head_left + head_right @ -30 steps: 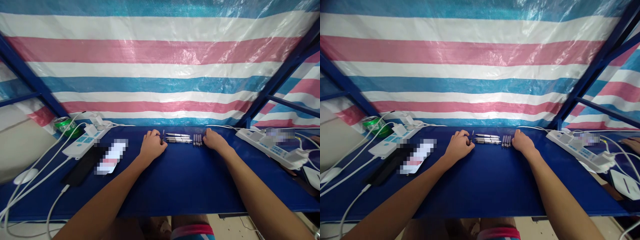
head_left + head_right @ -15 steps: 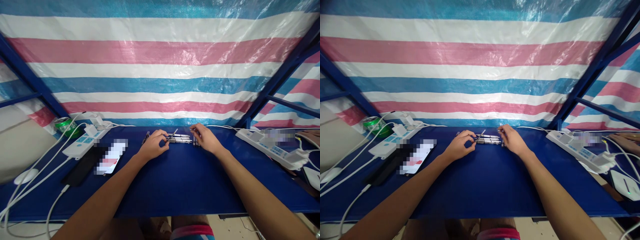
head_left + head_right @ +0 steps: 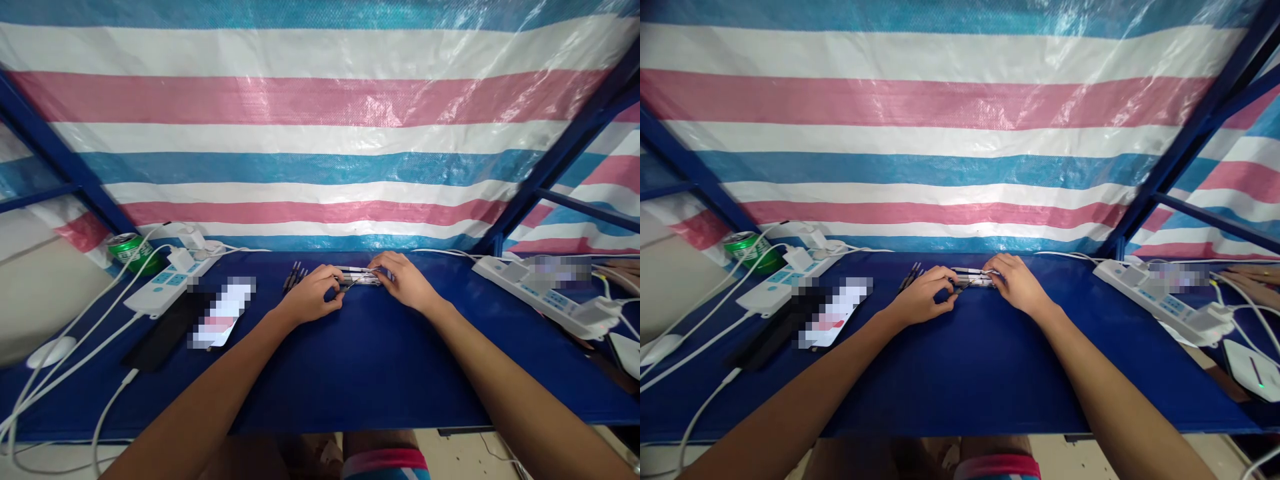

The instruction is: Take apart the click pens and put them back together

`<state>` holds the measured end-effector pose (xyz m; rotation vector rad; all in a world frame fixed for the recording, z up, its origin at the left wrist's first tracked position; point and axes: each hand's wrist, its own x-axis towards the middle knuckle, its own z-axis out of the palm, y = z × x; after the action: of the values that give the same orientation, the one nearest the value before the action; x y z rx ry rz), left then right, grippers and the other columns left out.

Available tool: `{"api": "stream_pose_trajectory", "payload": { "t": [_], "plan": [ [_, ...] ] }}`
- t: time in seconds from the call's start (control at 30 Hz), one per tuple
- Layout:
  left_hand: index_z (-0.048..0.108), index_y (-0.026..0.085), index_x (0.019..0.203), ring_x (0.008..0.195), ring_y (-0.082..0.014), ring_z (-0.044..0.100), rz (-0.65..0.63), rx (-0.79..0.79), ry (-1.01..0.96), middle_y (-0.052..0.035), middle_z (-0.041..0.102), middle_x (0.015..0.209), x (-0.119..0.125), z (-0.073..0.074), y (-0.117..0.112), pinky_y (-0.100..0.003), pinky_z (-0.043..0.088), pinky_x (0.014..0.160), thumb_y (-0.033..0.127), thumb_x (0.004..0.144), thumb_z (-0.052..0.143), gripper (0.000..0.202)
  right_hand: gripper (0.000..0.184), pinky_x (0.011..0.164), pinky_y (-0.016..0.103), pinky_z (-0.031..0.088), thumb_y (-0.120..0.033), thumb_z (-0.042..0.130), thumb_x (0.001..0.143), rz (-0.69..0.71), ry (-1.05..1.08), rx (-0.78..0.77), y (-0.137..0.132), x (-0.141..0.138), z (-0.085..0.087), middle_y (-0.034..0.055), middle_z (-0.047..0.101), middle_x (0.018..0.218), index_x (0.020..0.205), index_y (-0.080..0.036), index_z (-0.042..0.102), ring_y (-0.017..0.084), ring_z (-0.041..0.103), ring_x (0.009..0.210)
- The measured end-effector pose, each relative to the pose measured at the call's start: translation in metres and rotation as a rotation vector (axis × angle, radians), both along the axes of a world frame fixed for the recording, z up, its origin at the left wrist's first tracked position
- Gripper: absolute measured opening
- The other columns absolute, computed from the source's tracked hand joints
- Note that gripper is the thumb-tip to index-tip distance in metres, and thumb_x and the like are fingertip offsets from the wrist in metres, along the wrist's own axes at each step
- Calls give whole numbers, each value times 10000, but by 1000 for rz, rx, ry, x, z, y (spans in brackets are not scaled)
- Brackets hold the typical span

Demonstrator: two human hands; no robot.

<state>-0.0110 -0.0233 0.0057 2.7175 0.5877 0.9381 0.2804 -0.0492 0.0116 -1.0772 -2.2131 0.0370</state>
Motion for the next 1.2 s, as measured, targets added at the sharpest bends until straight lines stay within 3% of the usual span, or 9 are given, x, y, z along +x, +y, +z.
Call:
{"api": "stream_pose_trajectory", "payload": {
  "t": [0.23, 0.37, 0.5, 0.6, 0.73, 0.9, 1.0, 1.2],
  "plan": [
    [637, 198, 909, 1127, -243, 647, -15, -39, -10, -111, 675, 1194, 0, -1, 0, -416, 526, 1022, 220, 964, 645, 59, 134, 966, 464, 505, -208, 584, 1042, 59, -56, -4, -3, -7, 0, 92, 745, 1151, 1127, -244, 681, 273, 685, 1070],
    [670, 199, 1009, 1123, -225, 673, 2, -146, -56, -119, 666, 1289, 1, -1, -1, -395, 548, 1001, 262, 1019, 603, 93, 164, 953, 459, 521, -184, 582, 1041, 114, -81, -16, -7, -17, -1, 83, 752, 1147, 1144, -252, 690, 263, 693, 1068],
    [726, 194, 1062, 841, -167, 729, 71, -367, -185, -108, 714, 1246, 5, -1, -3, -336, 614, 820, 333, 1037, 594, 193, 203, 945, 428, 563, -184, 573, 1048, 142, 6, -20, -10, -22, -4, 79, 748, 1146, 1177, -260, 710, 246, 699, 1070],
    [767, 180, 1036, 707, -165, 749, 156, -581, -308, -84, 786, 1047, 7, 1, -4, -326, 633, 768, 387, 1011, 636, 246, 219, 927, 406, 582, -193, 579, 1047, 156, 60, -21, -10, -22, -5, 77, 750, 1146, 1196, -267, 722, 240, 706, 1069],
    [803, 180, 1072, 754, -231, 802, 246, -808, -349, -49, 812, 818, 6, 3, -4, -368, 648, 830, 465, 967, 694, 322, 193, 877, 376, 591, -213, 606, 1038, 143, 124, -16, -11, -25, -5, 73, 760, 1120, 1172, -268, 733, 230, 722, 1015],
    [830, 175, 1011, 898, -272, 816, 155, -968, -464, -78, 833, 1025, 8, 3, -6, -418, 650, 924, 467, 857, 819, 330, 164, 862, 369, 592, -229, 657, 1002, 87, 169, -65, -12, -30, -8, 62, 779, 1111, 1144, -268, 730, 236, 743, 987],
    [836, 173, 1001, 938, -269, 810, 115, -977, -488, -84, 833, 1038, 9, 2, -6, -424, 638, 966, 446, 826, 847, 324, 174, 837, 342, 597, -275, 692, 982, 74, 220, -144, -13, -30, -8, 54, 790, 1116, 1152, -262, 727, 228, 758, 967],
    [809, 173, 1063, 1033, -266, 791, 81, -936, -472, -106, 825, 1088, 6, -2, -1, -411, 621, 997, 379, 767, 904, 373, 232, 664, 282, 564, -444, 663, 1005, 116, 290, -388, -16, -30, -1, 23, 780, 898, 1066, -250, 777, 174, 717, 708]
  ]
}}
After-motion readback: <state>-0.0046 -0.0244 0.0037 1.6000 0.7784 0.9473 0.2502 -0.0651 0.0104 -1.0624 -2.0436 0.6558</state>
